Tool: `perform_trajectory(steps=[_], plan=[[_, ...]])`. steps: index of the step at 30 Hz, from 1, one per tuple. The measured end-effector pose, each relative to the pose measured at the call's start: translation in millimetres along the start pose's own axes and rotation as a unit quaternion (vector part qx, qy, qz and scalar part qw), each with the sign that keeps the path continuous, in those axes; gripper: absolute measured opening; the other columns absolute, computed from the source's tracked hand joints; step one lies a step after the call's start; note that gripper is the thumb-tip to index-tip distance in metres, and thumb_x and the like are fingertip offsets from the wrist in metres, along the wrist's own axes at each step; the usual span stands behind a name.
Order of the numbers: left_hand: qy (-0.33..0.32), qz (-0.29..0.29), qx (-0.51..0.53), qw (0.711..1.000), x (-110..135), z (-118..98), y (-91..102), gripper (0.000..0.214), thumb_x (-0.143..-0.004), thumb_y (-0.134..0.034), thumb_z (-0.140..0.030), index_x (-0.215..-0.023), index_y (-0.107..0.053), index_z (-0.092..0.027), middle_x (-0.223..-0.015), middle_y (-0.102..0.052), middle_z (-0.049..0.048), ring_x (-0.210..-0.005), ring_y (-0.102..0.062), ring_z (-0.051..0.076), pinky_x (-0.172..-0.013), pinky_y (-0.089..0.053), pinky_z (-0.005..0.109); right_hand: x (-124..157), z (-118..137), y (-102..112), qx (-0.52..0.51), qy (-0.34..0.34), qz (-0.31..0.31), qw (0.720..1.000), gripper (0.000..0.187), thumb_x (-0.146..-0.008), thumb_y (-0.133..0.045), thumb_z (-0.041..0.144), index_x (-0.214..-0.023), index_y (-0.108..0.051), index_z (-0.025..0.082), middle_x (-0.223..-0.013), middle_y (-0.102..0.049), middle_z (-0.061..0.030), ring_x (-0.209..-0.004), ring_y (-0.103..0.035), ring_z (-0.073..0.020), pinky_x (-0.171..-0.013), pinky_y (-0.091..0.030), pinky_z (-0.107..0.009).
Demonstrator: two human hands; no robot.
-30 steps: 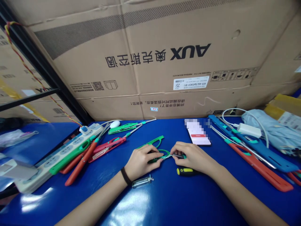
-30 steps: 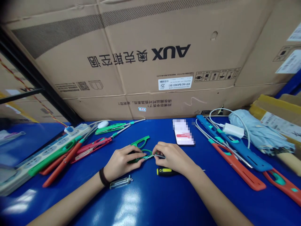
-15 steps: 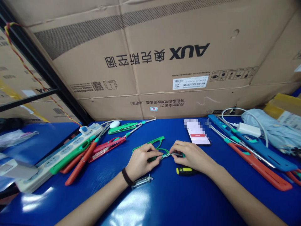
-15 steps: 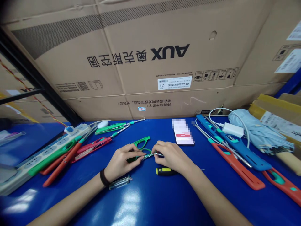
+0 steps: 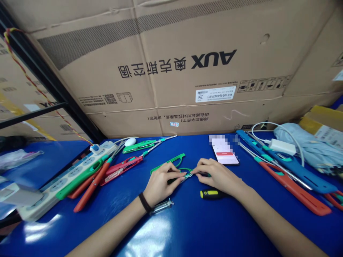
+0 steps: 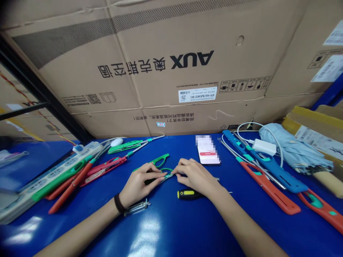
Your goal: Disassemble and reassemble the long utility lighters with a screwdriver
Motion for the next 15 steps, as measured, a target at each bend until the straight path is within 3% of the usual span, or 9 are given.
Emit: perform_trajectory(steps=[15], plan=[[-0.013, -0.021, 0.002, 1.000, -0.1, 1.7, -1.7, 0.018, -0.084, -0.062, -0.031, -0.098, -0.072, -0.029, -0.083, -0.063, 0.0020, -0.078, -0.060, 0.014, -0.071, -0.050, 0.026, -1.5, -1.2, -5.8, -0.017, -0.004, -0.017, 1.000, 0.013, -0.090, -0.054, 0.030, -0.092, -0.065, 0.024, -0.094, -0.062, -0.0023, -0.082, -0.056, -0.0185, -0.074, -0.044, -0.032]])
Point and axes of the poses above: each hand's wrist, its own x-axis away from the middle knuckle, its own y-axis out of the back of the hand, z = x × y, the point moved 3 cm from there along -x, towards the middle knuckle
